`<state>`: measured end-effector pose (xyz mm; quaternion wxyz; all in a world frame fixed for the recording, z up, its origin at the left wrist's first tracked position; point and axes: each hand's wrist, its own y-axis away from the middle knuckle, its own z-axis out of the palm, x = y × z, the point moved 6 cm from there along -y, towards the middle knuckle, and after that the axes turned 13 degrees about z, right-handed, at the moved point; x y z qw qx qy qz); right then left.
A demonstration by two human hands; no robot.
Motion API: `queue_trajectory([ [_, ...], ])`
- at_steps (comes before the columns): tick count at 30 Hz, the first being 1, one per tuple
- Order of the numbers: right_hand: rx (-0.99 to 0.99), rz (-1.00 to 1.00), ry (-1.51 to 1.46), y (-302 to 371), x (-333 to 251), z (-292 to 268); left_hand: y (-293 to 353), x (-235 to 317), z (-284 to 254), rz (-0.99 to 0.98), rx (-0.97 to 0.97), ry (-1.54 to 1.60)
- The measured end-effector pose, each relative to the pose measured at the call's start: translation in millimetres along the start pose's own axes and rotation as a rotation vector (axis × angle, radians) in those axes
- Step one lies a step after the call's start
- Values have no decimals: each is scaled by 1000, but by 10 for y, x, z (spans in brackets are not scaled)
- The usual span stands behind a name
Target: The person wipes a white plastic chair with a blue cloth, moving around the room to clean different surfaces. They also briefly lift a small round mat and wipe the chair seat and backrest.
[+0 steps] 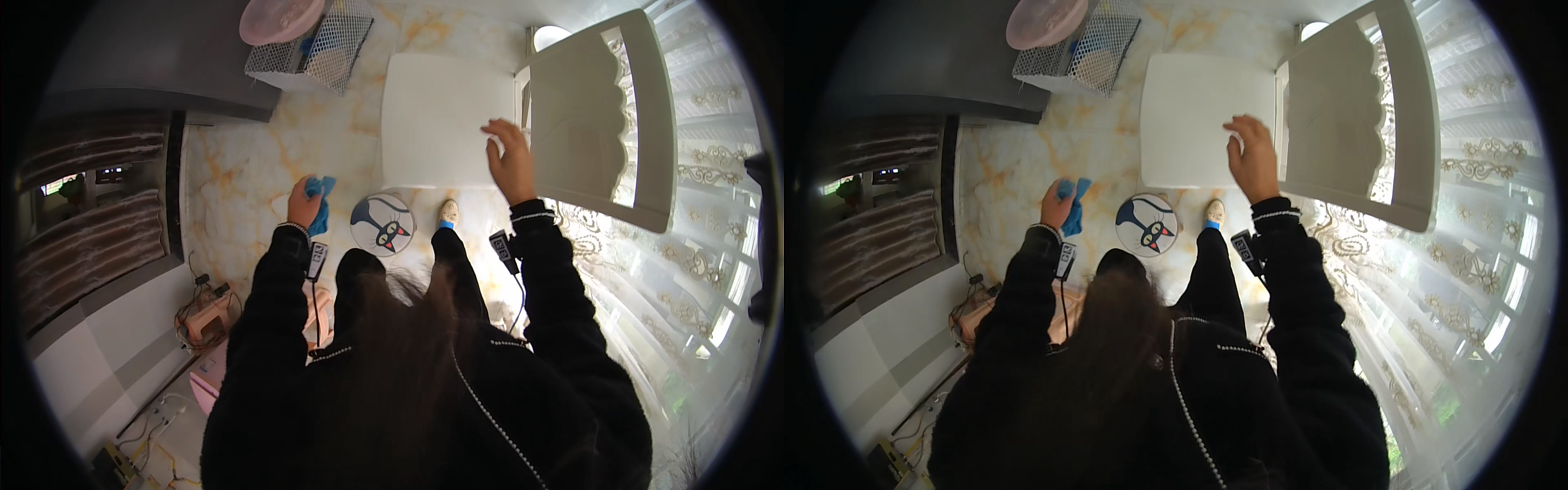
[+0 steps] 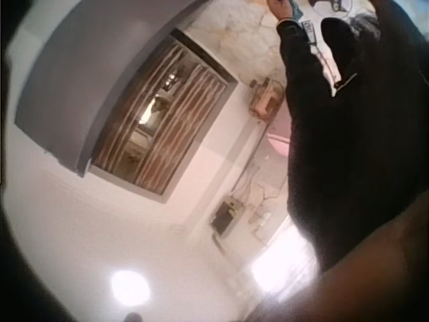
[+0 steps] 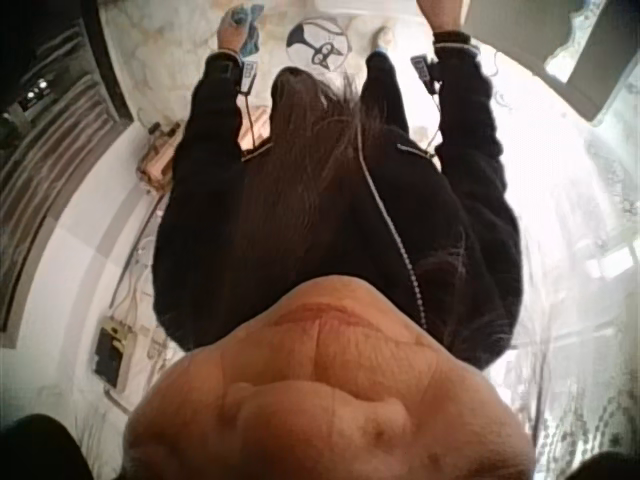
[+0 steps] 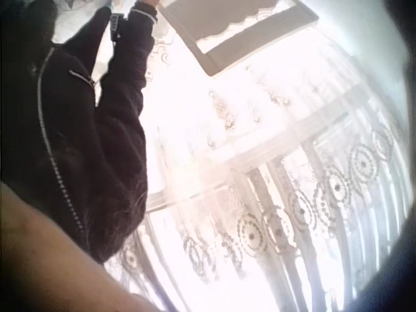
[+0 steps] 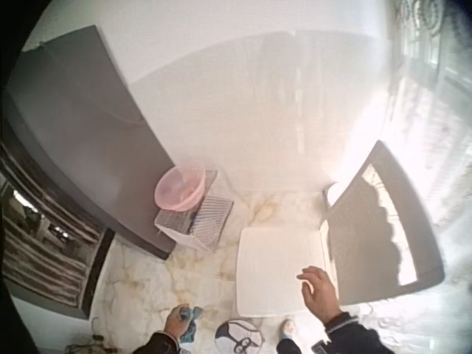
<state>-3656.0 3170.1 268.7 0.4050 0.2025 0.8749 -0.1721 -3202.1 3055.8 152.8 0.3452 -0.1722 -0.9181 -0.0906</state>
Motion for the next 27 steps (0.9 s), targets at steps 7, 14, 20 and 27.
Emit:
queue_trajectory([
  [7, -135, 92, 83, -293, 953, 1073, -1507, 931, 888, 263, 36, 68],
  [14, -175, 157, 227, -659, 1891, 2484, -2212, 588, 2253, 597, -264, 75],
  [20, -139, 185, 383, -813, 2278, 3549, -2597, -7, 3049, 984, -578, -133],
  [27, -173, 241, 519, -906, 2467, 3863, -3996, -456, 3171, 1064, -315, -206],
])
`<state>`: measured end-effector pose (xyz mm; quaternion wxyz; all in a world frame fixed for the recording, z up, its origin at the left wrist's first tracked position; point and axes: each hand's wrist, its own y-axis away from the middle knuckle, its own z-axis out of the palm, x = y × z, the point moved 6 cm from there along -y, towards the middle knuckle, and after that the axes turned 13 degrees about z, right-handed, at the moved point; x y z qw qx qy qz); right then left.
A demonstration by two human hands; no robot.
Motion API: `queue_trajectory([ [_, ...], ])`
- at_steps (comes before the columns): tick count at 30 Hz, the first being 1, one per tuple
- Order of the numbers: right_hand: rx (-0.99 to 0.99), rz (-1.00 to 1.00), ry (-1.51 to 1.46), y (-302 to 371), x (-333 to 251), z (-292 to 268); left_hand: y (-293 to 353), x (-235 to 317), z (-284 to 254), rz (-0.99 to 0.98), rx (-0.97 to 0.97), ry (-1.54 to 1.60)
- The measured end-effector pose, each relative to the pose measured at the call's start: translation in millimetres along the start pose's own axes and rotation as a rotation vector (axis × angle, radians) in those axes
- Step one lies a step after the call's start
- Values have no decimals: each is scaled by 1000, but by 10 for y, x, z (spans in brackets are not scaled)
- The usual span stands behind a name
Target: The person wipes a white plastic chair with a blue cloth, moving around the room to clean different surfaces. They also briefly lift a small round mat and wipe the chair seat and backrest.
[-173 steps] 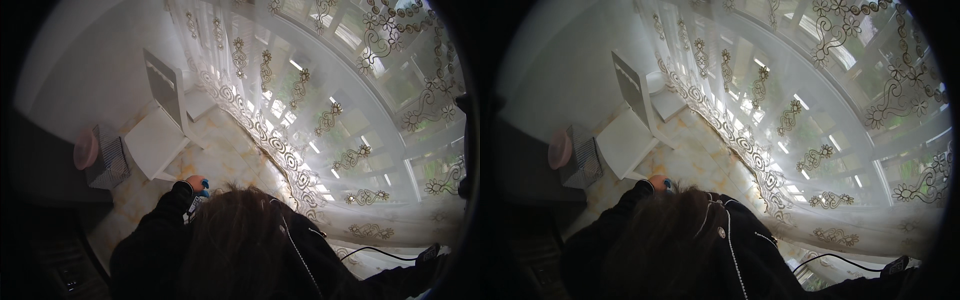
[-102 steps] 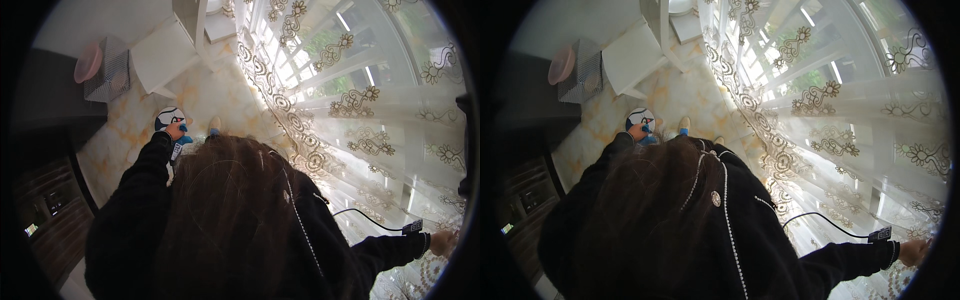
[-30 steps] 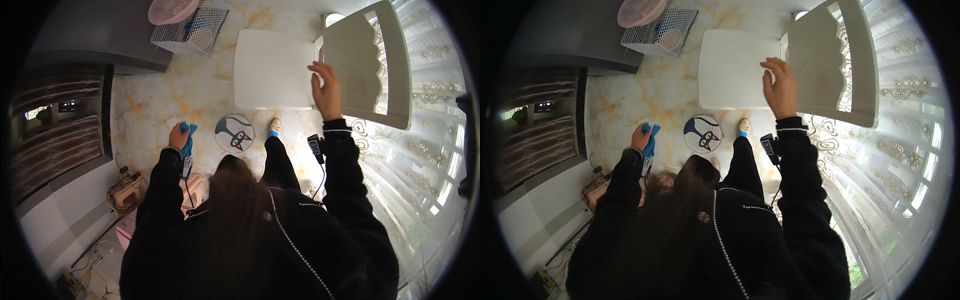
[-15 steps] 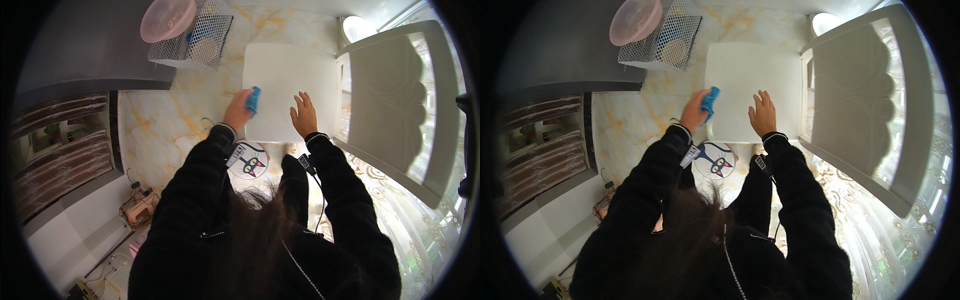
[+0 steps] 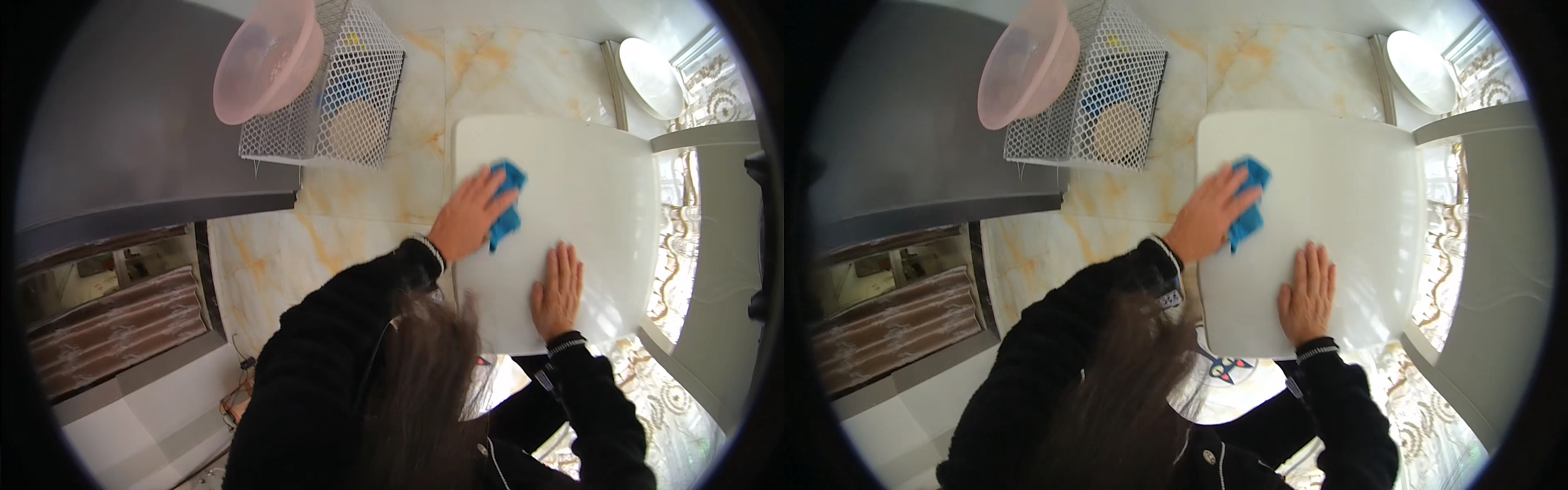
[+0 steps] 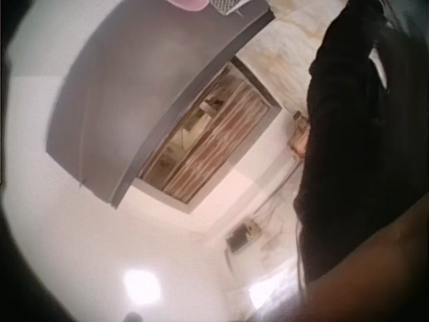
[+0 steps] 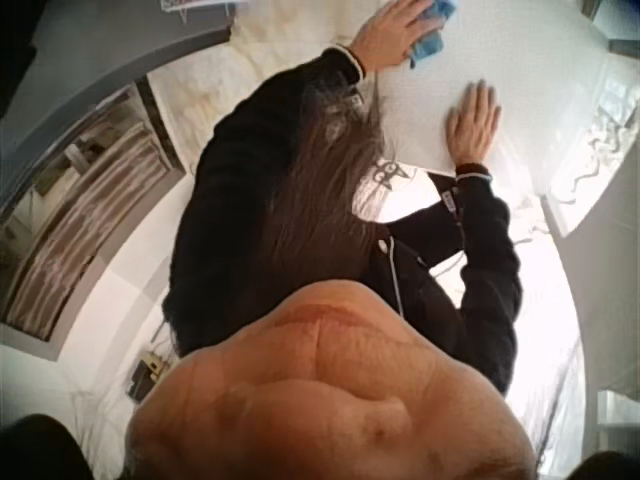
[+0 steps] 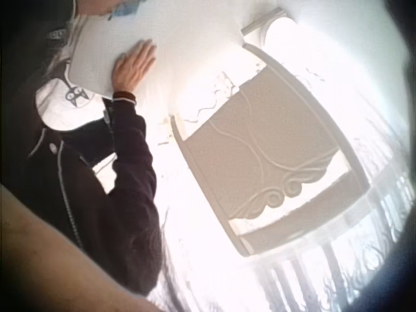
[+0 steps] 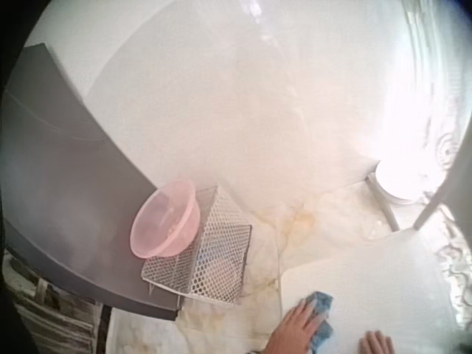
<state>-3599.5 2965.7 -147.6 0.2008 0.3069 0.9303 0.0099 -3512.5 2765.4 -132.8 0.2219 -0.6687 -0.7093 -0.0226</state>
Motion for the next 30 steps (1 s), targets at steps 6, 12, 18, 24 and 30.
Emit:
queue_trajectory([
  [6, -53, -69, 25, 7, 65, 224, -291, -945, 73, 13, 79, -28],
  [12, -51, -123, 74, 26, 136, 461, -143, -1147, 374, 25, 218, 42],
  [18, 8, -161, 134, 196, 88, 616, 103, -1232, 426, 96, 308, 117],
  [24, 91, -198, 176, 400, 44, 691, 391, -956, 500, 186, 311, 117],
  [30, 192, -203, 201, 476, -65, 734, 455, -1042, 271, 66, 280, 66],
])
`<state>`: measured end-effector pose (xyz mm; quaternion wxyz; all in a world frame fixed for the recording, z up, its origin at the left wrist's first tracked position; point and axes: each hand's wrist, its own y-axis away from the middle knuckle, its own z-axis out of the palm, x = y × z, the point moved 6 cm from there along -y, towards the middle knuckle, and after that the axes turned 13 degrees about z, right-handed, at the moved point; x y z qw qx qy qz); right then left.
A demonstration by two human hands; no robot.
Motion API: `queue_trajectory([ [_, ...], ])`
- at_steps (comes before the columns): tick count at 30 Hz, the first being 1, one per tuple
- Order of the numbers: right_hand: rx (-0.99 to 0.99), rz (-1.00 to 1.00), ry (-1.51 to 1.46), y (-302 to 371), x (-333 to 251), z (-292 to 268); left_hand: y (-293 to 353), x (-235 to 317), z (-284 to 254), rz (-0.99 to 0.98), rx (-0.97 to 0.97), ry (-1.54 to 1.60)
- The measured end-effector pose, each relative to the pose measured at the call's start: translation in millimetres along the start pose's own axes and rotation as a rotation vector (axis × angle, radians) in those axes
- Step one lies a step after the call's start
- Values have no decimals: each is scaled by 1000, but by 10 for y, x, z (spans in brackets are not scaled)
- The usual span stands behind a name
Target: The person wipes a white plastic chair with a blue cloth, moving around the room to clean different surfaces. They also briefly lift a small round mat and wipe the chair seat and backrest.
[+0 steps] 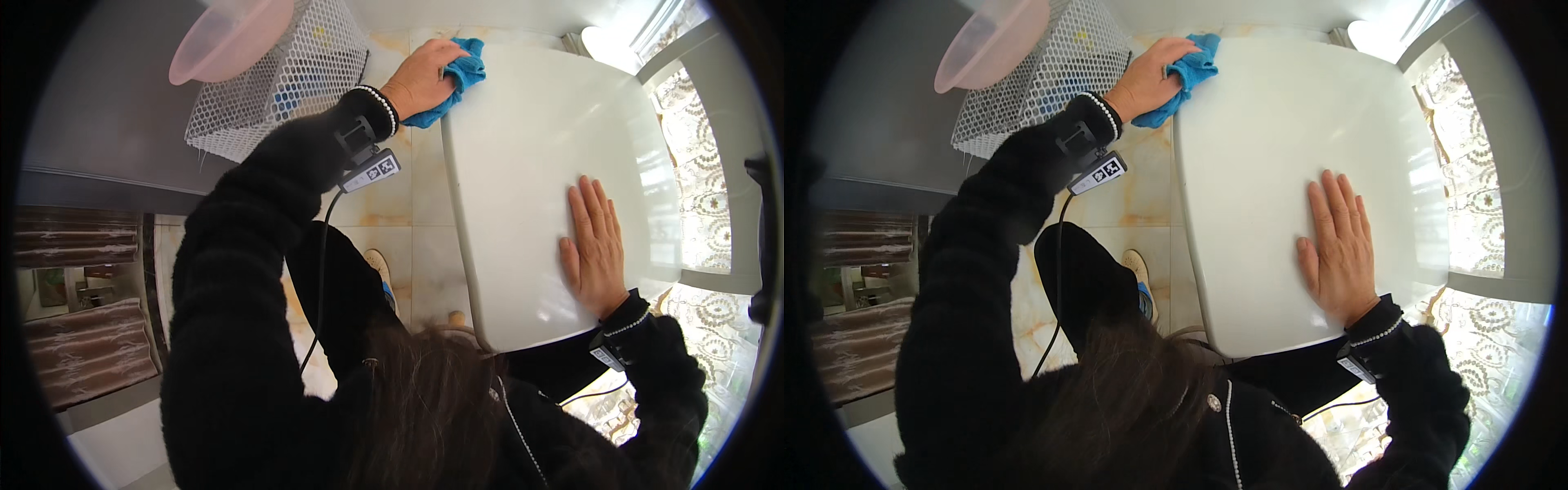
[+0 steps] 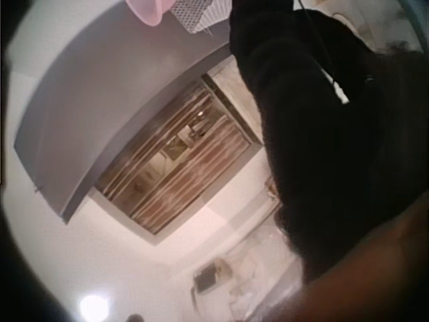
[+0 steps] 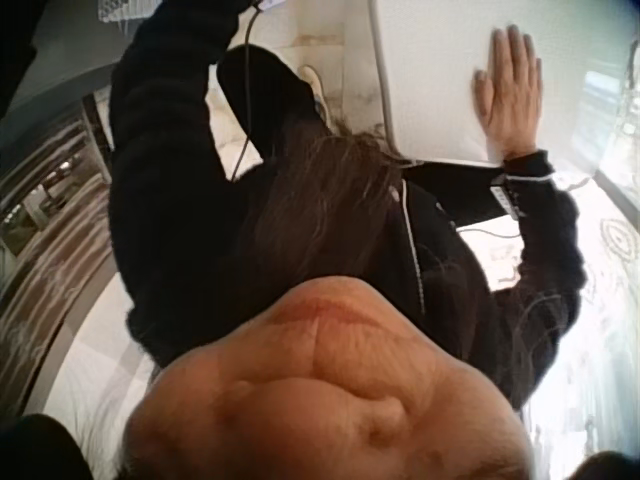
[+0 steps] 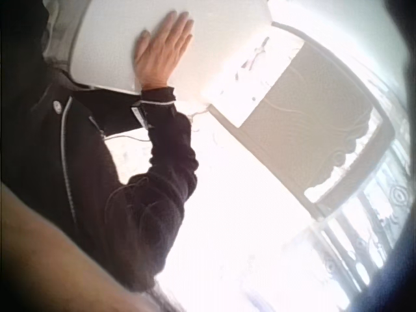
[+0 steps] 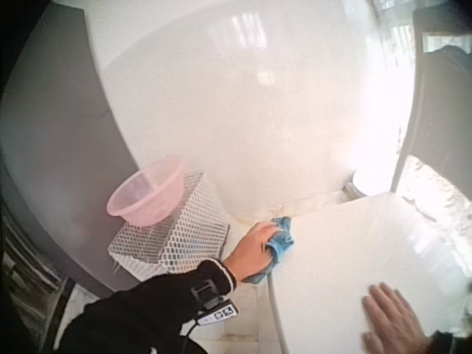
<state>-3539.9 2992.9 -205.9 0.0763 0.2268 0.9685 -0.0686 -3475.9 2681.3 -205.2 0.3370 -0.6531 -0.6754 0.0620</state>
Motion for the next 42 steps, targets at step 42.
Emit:
queue_trajectory([
  [42, 218, 150, -105, 939, -300, 199, 545, 1511, 632, 463, -276, 54],
])
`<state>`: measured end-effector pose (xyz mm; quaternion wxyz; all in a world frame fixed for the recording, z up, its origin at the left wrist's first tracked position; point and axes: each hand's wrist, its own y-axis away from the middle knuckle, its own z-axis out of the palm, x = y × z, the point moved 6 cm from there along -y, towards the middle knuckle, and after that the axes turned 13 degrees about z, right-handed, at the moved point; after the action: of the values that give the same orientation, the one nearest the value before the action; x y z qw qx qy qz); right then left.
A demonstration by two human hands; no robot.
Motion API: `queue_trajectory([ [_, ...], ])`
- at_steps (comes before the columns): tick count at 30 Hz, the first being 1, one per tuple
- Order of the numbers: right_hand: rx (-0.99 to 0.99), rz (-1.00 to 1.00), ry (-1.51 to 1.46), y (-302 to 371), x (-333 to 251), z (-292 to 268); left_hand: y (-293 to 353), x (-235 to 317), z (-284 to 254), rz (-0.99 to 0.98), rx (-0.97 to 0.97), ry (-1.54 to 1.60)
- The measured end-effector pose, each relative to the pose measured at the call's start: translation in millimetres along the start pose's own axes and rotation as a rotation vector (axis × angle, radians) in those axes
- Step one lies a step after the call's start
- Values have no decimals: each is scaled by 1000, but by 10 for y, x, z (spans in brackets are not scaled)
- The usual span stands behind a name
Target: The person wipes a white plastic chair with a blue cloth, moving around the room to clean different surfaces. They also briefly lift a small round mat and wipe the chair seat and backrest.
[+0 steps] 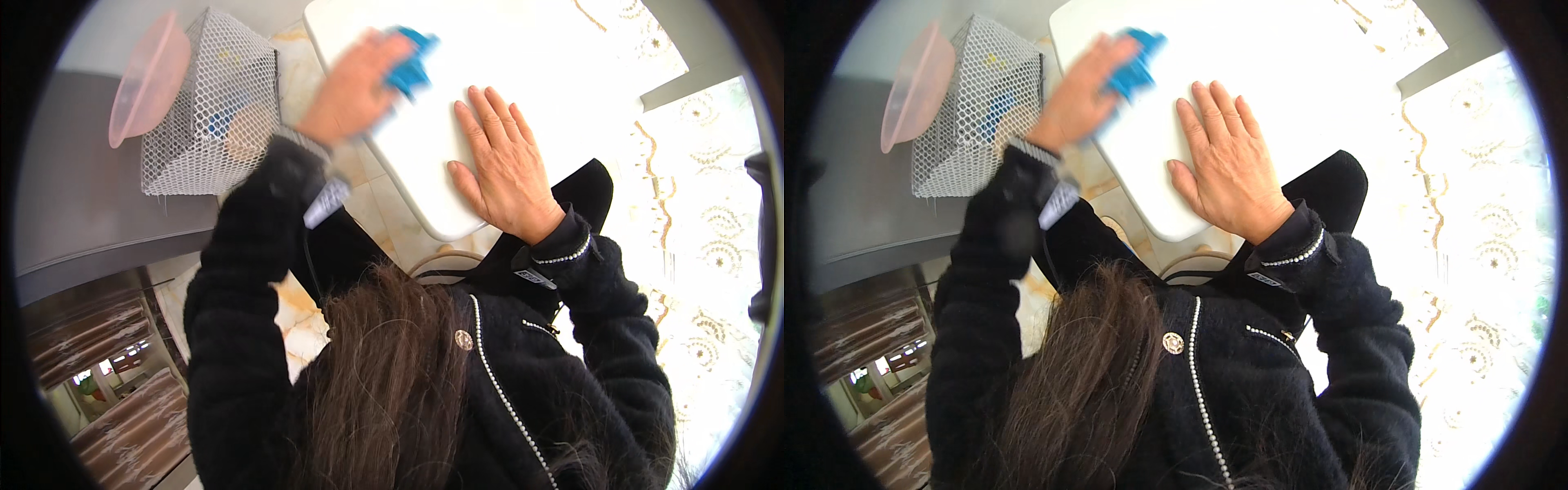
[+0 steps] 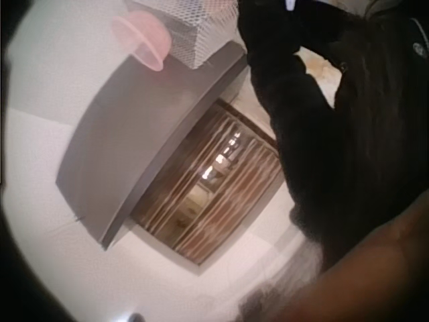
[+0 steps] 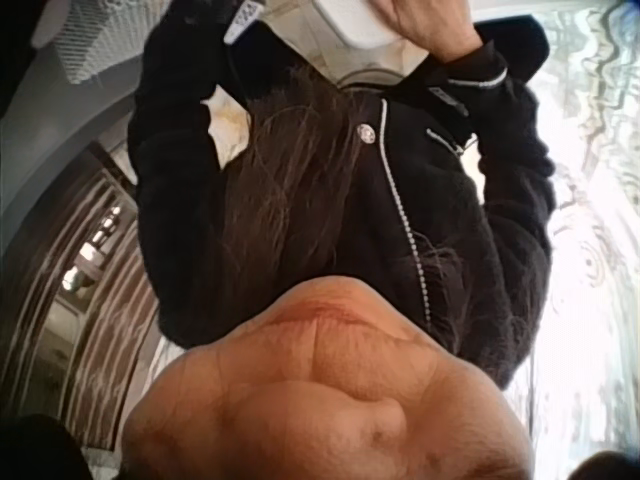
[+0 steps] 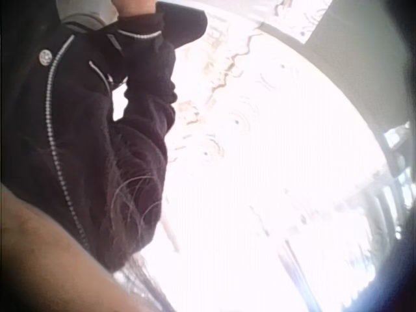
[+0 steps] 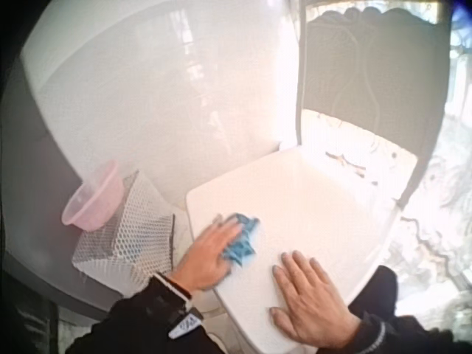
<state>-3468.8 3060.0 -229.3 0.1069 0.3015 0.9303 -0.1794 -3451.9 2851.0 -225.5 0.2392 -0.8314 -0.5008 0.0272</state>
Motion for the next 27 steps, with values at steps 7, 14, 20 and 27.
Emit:
queue_trajectory([
  [7, 14, 16, -59, -36, 94, -98, 5, -982, -252, -288, 52, -305],
  [14, -18, 34, -88, -102, 152, -137, -265, 1047, 130, -5, -29, 182],
  [20, -44, 49, -59, -118, 160, -157, -320, -462, -142, 15, -104, -206],
  [27, -9, 33, -116, -132, 147, -209, -396, -1140, -311, -259, -118, -241],
])
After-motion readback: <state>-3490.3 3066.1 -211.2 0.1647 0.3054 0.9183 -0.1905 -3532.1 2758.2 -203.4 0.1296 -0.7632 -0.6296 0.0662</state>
